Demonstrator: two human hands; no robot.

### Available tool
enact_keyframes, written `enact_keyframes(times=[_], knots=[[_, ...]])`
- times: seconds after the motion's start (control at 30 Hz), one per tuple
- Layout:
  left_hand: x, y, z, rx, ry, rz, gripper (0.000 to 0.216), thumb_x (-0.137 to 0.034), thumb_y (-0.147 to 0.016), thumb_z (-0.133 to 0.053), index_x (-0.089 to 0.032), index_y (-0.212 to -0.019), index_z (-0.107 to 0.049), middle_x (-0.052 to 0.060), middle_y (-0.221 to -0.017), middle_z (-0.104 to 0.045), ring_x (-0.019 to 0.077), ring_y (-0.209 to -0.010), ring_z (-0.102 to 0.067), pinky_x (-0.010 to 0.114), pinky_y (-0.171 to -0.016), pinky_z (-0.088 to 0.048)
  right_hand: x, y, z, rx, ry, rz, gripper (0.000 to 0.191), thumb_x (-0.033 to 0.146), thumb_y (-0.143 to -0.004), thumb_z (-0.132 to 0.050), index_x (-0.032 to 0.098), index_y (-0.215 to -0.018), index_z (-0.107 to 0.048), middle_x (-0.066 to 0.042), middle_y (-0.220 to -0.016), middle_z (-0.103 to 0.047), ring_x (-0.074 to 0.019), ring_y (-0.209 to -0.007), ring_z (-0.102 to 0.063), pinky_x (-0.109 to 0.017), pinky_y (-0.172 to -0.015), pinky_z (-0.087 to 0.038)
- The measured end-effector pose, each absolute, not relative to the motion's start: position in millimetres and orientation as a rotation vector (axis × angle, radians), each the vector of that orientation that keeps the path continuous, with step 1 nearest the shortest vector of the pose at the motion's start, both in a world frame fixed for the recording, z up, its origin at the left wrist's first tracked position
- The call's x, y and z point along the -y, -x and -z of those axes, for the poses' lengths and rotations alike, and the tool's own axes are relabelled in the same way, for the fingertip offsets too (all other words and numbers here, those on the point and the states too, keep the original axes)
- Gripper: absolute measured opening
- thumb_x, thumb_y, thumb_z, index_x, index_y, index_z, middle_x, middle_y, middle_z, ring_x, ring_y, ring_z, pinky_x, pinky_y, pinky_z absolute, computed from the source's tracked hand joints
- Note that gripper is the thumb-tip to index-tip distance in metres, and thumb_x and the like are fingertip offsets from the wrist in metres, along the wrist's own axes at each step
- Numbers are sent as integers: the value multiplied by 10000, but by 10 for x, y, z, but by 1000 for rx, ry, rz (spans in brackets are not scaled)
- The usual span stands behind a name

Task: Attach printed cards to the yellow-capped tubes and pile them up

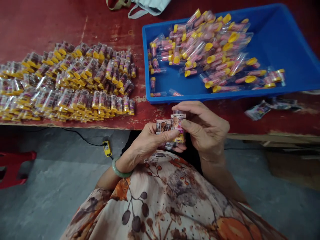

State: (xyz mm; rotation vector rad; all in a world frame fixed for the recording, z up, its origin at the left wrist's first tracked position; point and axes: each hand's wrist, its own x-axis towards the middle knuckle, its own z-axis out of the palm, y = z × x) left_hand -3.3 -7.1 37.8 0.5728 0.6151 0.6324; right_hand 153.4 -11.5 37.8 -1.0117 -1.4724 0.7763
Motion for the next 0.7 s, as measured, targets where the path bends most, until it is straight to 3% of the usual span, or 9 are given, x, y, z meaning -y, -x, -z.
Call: enact_keyframes(times=[0.17, 0.57, 0.7], knots=[[66, 55, -341, -642, -588, -593, 301, -372, -718, -781, -135, -885, -702, 62, -778, -713, 204, -672, -699, 307, -645, -574, 147, -1515, -360, 1452, 1028, -776, 234, 236, -862, -610, 255, -1085, -679, -42, -1083, -646, -221, -997, -604, -377, -848, -506], [42, 88, -326, -641, -550, -559, 307, -388, -684, -800, -137, -834, -707, 66, -729, -699, 194, -653, -686, 310, -651, -567, 161, -1490, -291, 1479, 1111, -734, 211, 238, -863, -587, 219, -1057, -668, -60, -1084, -649, -222, -992, -622, -392, -859, -526], [88, 104, -398, -657, -505, -575, 259, -372, -689, -790, -145, -778, -702, 55, -731, -684, 176, -647, -667, 294, -649, -551, 195, -1422, -300, 1386, 1188, -772, 182, 242, -845, -631, 233, -1012, -703, -62, -1048, -667, -221, -901, -651, -344, -706, -550]])
